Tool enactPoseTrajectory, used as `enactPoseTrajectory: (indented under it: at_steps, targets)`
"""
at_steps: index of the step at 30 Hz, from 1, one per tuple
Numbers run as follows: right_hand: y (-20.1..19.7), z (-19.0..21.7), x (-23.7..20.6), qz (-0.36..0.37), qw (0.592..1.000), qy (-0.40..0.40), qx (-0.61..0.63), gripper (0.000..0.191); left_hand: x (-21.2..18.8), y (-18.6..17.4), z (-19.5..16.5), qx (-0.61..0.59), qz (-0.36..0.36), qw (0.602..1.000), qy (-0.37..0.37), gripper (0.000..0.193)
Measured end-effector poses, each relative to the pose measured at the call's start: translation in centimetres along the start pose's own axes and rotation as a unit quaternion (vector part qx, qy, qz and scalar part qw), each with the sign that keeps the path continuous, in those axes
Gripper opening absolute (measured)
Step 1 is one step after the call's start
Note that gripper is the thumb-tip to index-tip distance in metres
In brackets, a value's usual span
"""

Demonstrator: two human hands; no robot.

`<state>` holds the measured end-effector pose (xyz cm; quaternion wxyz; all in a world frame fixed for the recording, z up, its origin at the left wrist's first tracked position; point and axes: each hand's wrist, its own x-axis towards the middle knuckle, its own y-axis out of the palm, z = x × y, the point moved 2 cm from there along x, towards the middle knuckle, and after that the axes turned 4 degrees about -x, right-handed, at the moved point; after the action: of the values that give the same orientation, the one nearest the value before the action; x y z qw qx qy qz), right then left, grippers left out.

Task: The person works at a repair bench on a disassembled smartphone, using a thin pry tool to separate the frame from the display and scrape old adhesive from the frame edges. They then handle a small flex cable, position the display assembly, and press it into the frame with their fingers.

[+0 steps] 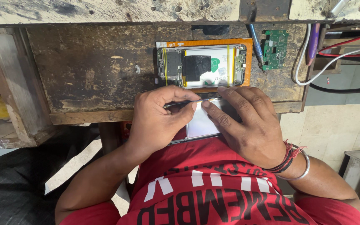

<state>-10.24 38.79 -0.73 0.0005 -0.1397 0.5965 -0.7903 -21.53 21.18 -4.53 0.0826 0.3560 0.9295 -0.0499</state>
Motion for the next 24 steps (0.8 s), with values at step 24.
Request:
enactPoseTrajectory:
  at_steps: [24]
  targets:
    - [0.55, -0.08, 0.03, -0.001, 0.999, 0.032, 0.032, 0.046, 0.22, -0.44, 0.38, -0.036, 0.007, 0.999, -0.006, 0.018]
